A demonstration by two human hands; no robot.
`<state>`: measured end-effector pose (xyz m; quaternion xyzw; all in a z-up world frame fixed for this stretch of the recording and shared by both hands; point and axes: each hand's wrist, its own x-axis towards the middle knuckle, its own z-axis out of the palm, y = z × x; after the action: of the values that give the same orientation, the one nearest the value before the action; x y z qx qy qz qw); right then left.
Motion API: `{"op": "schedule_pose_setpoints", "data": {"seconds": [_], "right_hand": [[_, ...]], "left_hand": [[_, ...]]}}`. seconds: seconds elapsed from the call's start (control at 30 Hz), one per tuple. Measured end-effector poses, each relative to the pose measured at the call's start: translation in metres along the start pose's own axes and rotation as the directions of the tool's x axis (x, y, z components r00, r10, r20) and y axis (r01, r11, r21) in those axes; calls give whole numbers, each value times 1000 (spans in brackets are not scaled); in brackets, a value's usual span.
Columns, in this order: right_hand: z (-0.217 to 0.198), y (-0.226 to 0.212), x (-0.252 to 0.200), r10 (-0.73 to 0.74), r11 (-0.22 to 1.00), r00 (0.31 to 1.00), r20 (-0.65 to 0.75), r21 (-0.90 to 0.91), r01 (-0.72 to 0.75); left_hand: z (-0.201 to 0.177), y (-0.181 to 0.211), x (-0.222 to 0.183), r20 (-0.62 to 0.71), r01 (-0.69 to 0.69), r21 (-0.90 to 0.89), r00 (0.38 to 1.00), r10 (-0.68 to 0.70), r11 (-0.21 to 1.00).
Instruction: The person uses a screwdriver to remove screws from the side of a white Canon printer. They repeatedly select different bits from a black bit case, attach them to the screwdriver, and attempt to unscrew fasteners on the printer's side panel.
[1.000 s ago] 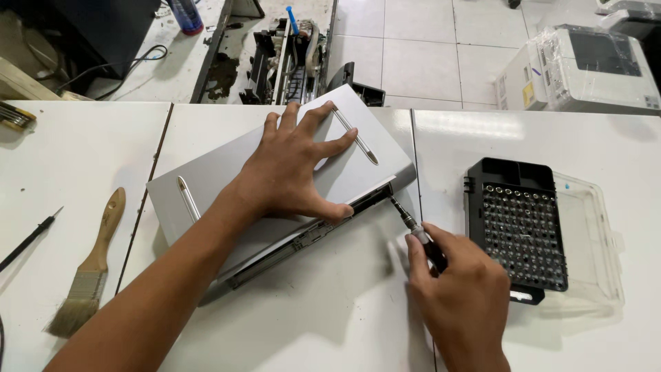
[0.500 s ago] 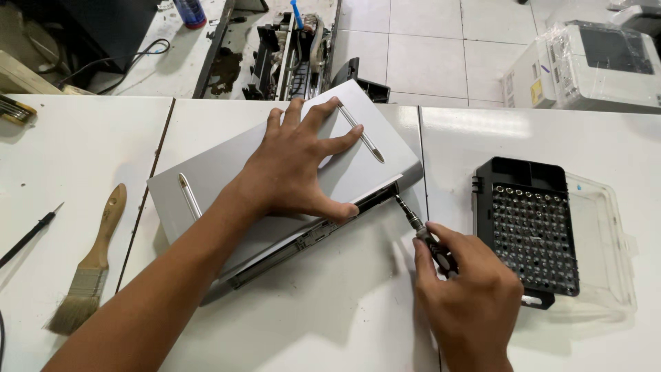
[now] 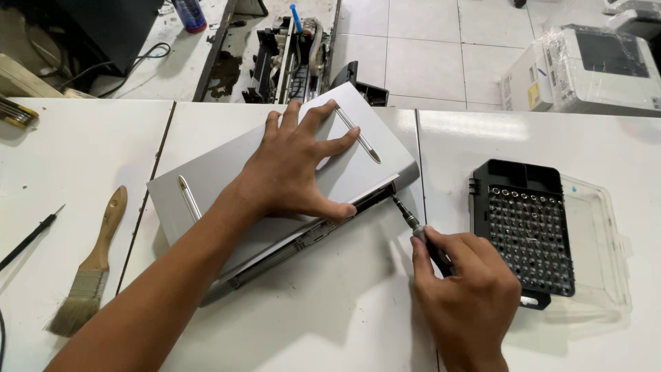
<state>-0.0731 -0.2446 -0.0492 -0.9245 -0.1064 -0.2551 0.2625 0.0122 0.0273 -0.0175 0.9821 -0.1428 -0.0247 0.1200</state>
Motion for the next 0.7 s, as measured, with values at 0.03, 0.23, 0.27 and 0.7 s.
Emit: {"op": "schedule_pose_setpoints", "data": {"seconds": [0.03, 0.23, 0.27, 0.7], "right_hand": [[-2, -1, 2, 0, 1000, 1000, 0, 0, 0], [-14, -12, 18, 472, 879, 750, 463, -182, -440], [-11, -6, 14, 354, 935, 863, 361, -133, -328], [-16, -17, 22, 416, 909, 798, 436, -186, -372]], "left_hand": [[0, 0, 0, 0, 0, 0, 1000, 0, 1000], [2, -1, -1, -37, -10, -6, 999, 10, 1000], [1, -1, -1, -35, -13, -11, 999, 13, 1000], [1, -1, 0, -21, -16, 19, 1000, 16, 1000]]}}
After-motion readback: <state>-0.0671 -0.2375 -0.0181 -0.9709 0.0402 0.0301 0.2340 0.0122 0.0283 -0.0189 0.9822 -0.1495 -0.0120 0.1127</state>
